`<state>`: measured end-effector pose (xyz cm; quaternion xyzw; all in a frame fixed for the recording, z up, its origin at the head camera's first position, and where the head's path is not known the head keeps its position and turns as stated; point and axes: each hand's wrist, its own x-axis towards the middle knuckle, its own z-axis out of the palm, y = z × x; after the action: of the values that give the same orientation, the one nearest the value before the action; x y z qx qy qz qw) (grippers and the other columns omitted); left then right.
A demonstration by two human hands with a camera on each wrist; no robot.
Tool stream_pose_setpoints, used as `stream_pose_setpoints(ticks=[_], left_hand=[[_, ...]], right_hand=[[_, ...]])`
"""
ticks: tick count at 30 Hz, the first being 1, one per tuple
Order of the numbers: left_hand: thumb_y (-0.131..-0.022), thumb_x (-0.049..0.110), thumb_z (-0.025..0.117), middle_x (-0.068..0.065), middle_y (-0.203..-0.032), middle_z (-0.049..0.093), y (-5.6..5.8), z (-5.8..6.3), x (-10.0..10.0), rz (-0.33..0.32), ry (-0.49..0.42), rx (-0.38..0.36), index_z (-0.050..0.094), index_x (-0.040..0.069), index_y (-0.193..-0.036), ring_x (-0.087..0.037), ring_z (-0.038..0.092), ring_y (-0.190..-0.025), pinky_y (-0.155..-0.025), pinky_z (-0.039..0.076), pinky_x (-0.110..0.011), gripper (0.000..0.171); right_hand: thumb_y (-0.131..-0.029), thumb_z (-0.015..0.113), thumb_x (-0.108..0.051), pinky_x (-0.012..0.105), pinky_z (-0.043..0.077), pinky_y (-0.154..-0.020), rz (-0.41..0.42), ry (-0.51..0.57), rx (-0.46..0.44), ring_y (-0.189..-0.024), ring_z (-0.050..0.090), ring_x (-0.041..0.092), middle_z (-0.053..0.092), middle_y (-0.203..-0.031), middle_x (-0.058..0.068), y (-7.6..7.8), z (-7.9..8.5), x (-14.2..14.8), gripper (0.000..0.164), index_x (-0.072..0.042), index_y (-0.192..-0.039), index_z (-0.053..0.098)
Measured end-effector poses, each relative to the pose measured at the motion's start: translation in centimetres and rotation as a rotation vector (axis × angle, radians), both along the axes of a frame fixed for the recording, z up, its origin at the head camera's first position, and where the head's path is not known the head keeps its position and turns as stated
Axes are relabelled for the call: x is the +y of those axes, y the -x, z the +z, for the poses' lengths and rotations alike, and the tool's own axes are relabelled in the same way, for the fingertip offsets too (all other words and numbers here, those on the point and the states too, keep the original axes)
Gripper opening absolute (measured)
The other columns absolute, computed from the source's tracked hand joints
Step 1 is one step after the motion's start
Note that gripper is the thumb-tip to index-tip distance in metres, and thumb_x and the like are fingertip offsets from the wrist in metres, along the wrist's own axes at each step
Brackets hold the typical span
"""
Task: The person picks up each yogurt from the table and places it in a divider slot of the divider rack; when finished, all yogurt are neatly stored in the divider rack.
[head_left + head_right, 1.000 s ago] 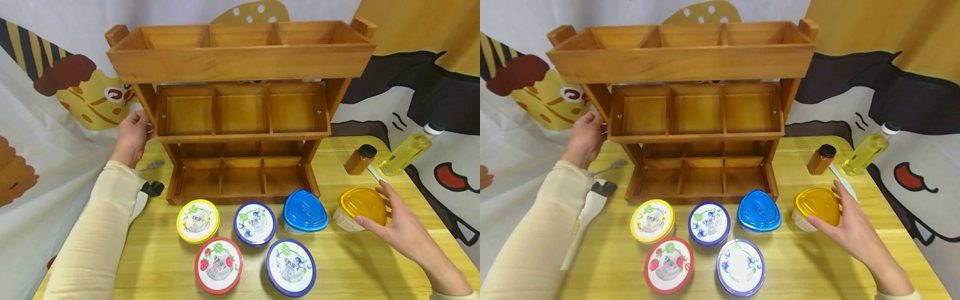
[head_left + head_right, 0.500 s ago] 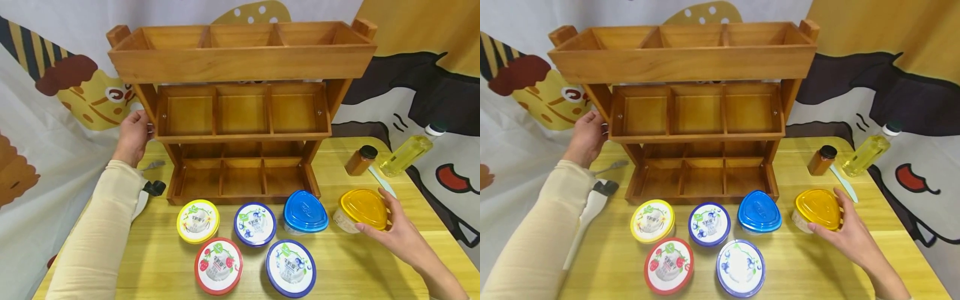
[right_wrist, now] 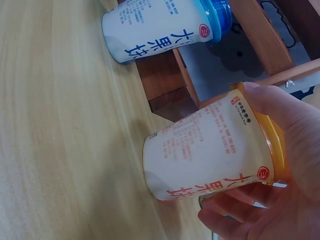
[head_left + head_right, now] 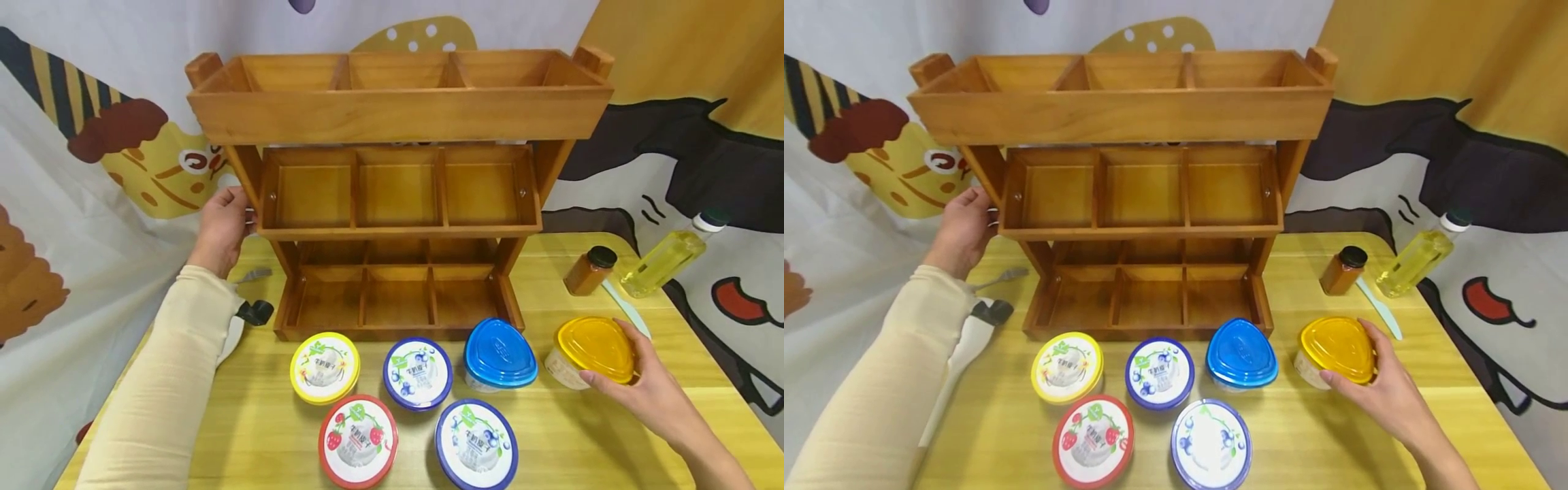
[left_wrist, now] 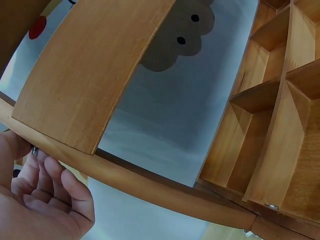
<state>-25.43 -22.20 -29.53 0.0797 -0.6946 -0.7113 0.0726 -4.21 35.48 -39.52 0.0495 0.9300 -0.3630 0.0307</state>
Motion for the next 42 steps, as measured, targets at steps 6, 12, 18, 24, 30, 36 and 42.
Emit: stream_pose_setpoints(ticks=[6,12,18,24,30,36,42], left_hand=[[-0.107,0.027,0.041,0.007,-0.088,0.054,-0.1,0.1,0.1,0.009,0.024,-0.018,0.056,0.018,-0.099,-0.005,0.053,-0.069,-0.060,0.047,-0.018,0.019],[-0.107,0.026,0.039,0.006,-0.091,0.053,-0.2,0.2,0.2,0.022,0.044,-0.033,0.056,0.018,-0.098,-0.006,0.052,-0.070,-0.061,0.047,-0.017,0.021],[-0.107,0.029,0.039,0.004,-0.094,0.052,-0.2,0.4,0.1,0.018,0.051,-0.044,0.056,0.018,-0.099,-0.007,0.052,-0.072,-0.061,0.047,-0.017,0.022],[-0.107,0.030,0.040,0.004,-0.094,0.053,-0.2,0.4,0.1,0.015,0.069,-0.050,0.056,0.019,-0.100,-0.007,0.053,-0.071,-0.062,0.048,-0.017,0.021],[-0.107,0.028,0.039,0.005,-0.091,0.053,-0.2,0.4,0.1,0.013,0.059,-0.037,0.056,0.018,-0.099,-0.006,0.053,-0.069,-0.061,0.048,-0.017,0.021],[-0.107,0.031,0.038,0.005,-0.092,0.052,-0.1,0.4,0.1,0.003,0.067,-0.036,0.054,0.019,-0.100,-0.006,0.053,-0.070,-0.061,0.047,-0.018,0.021],[-0.107,0.032,0.038,0.005,-0.091,0.054,-0.2,0.4,0.1,0.004,0.075,-0.027,0.054,0.019,-0.098,-0.006,0.053,-0.070,-0.061,0.047,-0.018,0.022]], right_hand=[[-0.089,0.075,-0.030,0.001,0.032,-0.070,-0.004,-0.003,0.057,-0.111,0.045,0.014,0.029,-0.145,0.031,-0.2,-0.4,0.0,0.102,-0.008,-0.157,0.002],[-0.088,0.076,-0.023,0.001,0.034,-0.072,-0.009,0.027,0.122,-0.098,0.034,-0.016,0.033,-0.142,0.027,-0.3,-0.8,-0.2,0.097,-0.006,-0.156,0.008],[-0.088,0.076,-0.021,0.001,0.036,-0.072,-0.023,0.035,0.139,-0.097,0.036,-0.015,0.035,-0.141,0.024,-0.3,-0.8,-0.2,0.096,-0.006,-0.156,0.010],[-0.089,0.075,-0.023,0.000,0.033,-0.072,-0.041,0.027,0.138,-0.098,0.034,-0.015,0.034,-0.143,0.027,-0.2,-0.7,-0.1,0.097,-0.008,-0.157,0.008],[-0.092,0.071,-0.014,-0.001,0.039,-0.078,-0.021,0.105,0.188,-0.102,0.039,-0.010,0.029,-0.142,0.020,0.3,0.4,0.1,0.091,-0.015,-0.157,0.008],[-0.090,0.065,0.005,0.003,0.045,-0.082,0.040,0.280,0.298,-0.109,0.048,-0.003,0.035,-0.135,-0.010,1.0,1.8,-0.5,0.085,-0.021,-0.155,0.016],[-0.091,0.063,0.008,0.004,0.045,-0.084,0.078,0.382,0.321,-0.112,0.048,-0.001,0.034,-0.139,-0.009,2.3,2.9,-1.7,0.084,-0.021,-0.155,0.018]])
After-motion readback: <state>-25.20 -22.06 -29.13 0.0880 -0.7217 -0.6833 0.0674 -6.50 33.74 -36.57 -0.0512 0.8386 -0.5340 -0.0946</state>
